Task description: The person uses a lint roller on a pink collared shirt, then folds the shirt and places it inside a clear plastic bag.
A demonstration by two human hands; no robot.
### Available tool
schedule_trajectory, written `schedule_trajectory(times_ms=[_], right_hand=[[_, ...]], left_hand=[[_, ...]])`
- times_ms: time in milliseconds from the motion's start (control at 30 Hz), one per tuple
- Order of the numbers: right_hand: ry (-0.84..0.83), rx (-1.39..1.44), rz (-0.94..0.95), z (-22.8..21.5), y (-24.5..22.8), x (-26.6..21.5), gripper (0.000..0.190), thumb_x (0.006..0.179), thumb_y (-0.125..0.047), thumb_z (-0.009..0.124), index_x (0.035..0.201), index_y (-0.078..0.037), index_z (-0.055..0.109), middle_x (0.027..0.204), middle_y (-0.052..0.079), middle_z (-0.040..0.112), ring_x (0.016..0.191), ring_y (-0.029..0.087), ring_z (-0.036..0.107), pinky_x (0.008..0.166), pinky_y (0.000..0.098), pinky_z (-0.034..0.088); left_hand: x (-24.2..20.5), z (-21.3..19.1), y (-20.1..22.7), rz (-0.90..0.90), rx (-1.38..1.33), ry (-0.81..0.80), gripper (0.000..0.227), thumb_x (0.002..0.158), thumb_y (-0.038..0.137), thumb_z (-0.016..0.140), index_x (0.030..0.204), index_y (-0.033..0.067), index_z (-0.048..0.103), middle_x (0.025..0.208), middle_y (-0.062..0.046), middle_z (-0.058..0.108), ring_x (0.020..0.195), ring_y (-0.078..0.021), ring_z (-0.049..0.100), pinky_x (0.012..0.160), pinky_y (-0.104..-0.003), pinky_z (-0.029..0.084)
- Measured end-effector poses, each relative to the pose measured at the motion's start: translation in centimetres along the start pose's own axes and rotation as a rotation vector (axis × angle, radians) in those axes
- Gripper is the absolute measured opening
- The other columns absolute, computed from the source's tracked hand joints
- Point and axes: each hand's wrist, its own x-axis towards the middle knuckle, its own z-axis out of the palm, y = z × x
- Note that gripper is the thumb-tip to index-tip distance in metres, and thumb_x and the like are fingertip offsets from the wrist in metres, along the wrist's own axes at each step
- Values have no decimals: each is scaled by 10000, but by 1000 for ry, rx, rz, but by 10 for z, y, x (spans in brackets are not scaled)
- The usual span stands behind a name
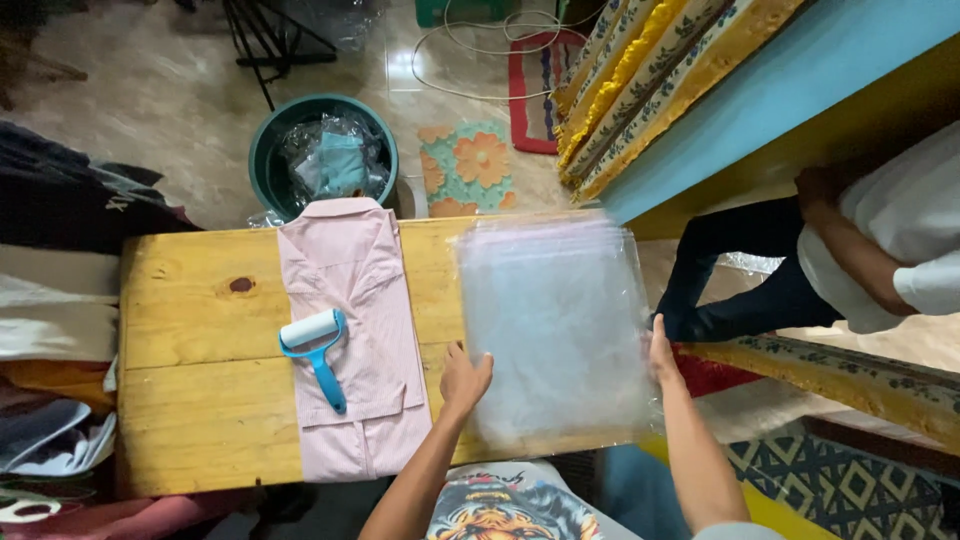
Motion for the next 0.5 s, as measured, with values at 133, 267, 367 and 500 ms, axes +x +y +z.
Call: schedule_trajectory(times_ms=[133, 267, 367, 500], right_hand=[[140, -106, -99, -3, 97, 127, 969, 1048, -771, 280, 1385, 77, 606, 1437, 304, 553, 1426, 413, 429, 1197, 536, 284], [102, -169, -161, 4, 82, 112, 989, 1066, -721, 215, 1348, 147, 596, 1426, 355, 535, 1416, 437, 439, 1209, 545, 274], [30, -158, -204, -9, 53, 72, 954, 984, -798, 350, 1371, 35, 611, 1368, 287, 592, 1345, 425, 508, 1141, 543, 357], [28, -423, -359, -9, 84, 136, 574, 819, -435, 806, 1200, -18, 709, 1106, 265, 735, 1123, 442, 671, 929, 541, 531]], left_hand=[[5, 6, 1, 35, -22, 40, 636, 851, 465, 639, 1338, 101, 453, 1298, -200, 564, 1240, -459, 595, 1015, -577, 493], [12, 4, 2, 68, -19, 108, 568, 830, 394, 640, 1286, 96, 478, 1198, -172, 561, 1170, -433, 620, 962, -562, 518], [15, 0, -3, 97, -35, 112, 517, 842, 343, 621, 1269, 87, 482, 1174, -186, 558, 1142, -457, 627, 942, -579, 522], [14, -15, 0, 168, -70, 93, 455, 880, 217, 567, 1269, 10, 458, 1185, -289, 576, 1144, -539, 613, 954, -625, 501]])
